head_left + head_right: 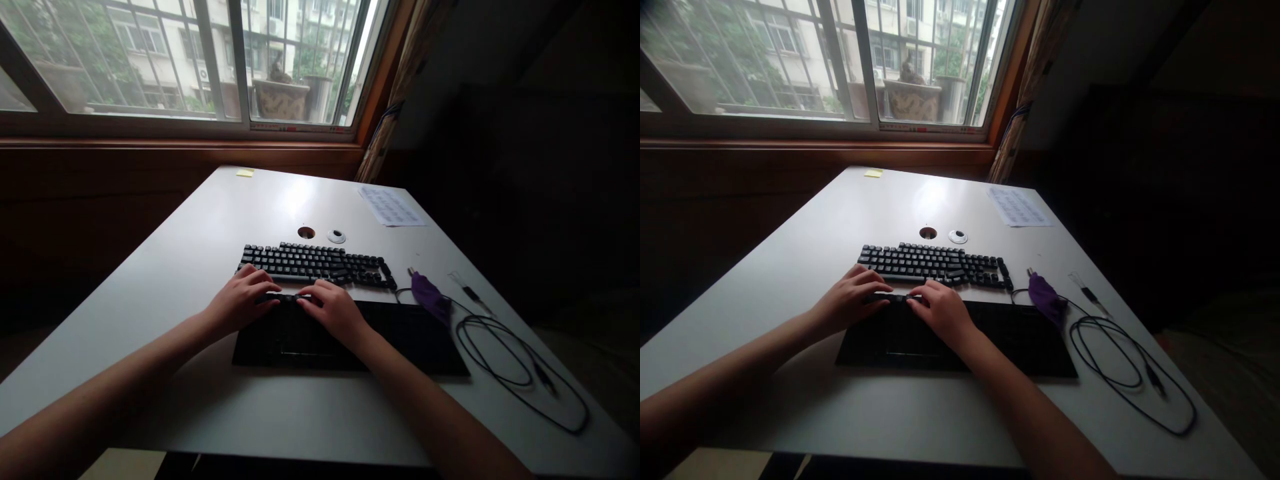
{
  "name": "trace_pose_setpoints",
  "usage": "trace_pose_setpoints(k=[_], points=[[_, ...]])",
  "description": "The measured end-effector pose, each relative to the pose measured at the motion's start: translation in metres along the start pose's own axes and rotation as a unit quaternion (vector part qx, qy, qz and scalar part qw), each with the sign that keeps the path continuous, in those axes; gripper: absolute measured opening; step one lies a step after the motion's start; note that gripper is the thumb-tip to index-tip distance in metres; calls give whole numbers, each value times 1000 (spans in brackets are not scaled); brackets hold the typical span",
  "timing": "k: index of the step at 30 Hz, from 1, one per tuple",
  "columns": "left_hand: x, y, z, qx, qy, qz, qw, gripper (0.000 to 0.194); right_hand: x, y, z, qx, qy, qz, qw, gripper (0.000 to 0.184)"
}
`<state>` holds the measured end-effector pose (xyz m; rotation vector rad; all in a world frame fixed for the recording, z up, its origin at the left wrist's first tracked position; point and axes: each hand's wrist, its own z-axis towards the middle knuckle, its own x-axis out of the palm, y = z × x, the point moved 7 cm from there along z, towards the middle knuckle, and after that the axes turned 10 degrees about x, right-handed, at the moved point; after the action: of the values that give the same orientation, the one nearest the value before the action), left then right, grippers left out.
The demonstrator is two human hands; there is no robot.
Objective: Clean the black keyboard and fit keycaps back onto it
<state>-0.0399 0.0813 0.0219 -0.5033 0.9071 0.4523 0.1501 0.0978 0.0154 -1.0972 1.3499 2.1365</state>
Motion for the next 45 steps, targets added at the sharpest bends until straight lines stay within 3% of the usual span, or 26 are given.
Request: trace_pose_setpoints(k=[9,25,38,45], points=[[12,3,-6,-7,-33,-18,999,16,3,1,-2,-13,0,-6,1000,14],[12,1,-6,-12,-41,-49,998,15,3,-5,-2,13,12,-8,1000,14],[11,1,-5,-10,-47,-49,998,14,8,6,-7,-37,1,-135,990,21],[13,2,-6,-15,-44,-48,998,16,8,10,-9,-25,-14,-141,990,19]])
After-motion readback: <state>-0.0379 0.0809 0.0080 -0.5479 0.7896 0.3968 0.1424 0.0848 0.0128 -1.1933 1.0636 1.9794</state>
